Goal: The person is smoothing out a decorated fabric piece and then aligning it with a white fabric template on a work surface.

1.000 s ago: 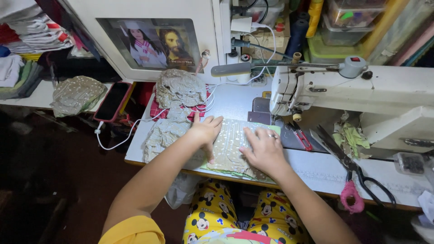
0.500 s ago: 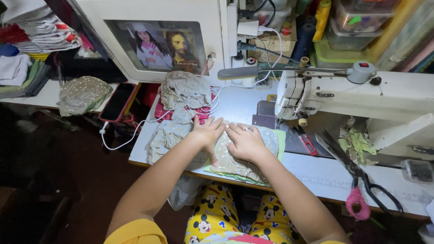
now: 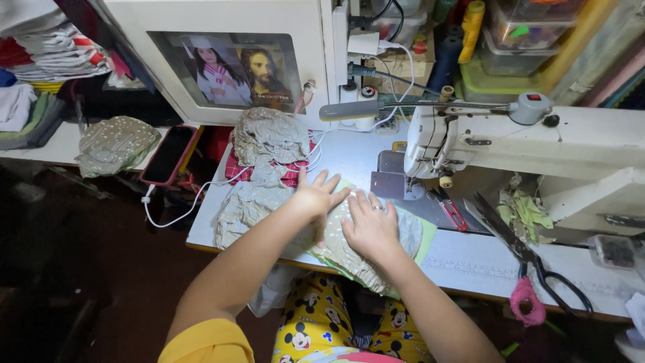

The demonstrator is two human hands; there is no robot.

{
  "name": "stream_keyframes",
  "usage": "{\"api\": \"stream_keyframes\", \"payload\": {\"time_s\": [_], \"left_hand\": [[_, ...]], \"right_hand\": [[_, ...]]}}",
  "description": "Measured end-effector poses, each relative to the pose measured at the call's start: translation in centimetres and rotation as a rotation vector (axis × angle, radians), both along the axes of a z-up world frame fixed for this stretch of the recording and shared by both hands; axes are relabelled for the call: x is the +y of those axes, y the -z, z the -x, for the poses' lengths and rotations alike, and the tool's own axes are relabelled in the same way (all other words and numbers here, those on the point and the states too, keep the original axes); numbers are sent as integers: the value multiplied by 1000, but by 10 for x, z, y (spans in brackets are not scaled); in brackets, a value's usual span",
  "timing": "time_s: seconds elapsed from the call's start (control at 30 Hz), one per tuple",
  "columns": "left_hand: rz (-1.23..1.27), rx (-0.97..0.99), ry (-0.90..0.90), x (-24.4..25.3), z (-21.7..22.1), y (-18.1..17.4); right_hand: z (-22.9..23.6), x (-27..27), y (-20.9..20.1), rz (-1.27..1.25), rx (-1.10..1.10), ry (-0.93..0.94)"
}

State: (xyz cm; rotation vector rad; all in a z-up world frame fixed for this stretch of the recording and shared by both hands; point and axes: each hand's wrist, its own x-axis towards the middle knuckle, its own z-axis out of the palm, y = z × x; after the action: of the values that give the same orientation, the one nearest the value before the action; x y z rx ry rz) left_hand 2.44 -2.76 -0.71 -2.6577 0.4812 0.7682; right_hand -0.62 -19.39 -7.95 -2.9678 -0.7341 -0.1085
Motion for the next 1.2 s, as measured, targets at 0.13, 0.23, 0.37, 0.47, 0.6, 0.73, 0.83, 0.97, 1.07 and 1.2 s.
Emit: {"api": "stream_keyframes", "payload": {"time_s": [0.13,0.23,0.37,0.47,0.6,0.73,0.83,0.97,1.07,1.2], "left_hand": [[-6,-17,75,-17,-6,-2],[-22,-33,126,-28,-6,-11],[-4,21,117,-37,-2,-24],[1,23,131,-42,2,-33],[36,11,161,-50,-6,-24],[30,-15,212,-63,-12,-29],[51,-23,227,-73,-26,-16],[48,-40,236,-83,-40,-1],[29,-34,247,-89,-48,3],[33,-16,257,-93,-56,12]], "right_hand": [[10,-14,-3,-21,32,60],[14,-25,-4,-6,47,102],[17,-36,3,-43,-35,124],[18,-42,8,-42,-96,141],[19,-53,16,-21,-182,190],[16,-63,26,-33,-194,241],[16,-69,26,-35,-214,277],[16,-73,21,-26,-182,320],[15,-76,20,-31,-172,346],[16,-79,19,-29,-159,366]]}}
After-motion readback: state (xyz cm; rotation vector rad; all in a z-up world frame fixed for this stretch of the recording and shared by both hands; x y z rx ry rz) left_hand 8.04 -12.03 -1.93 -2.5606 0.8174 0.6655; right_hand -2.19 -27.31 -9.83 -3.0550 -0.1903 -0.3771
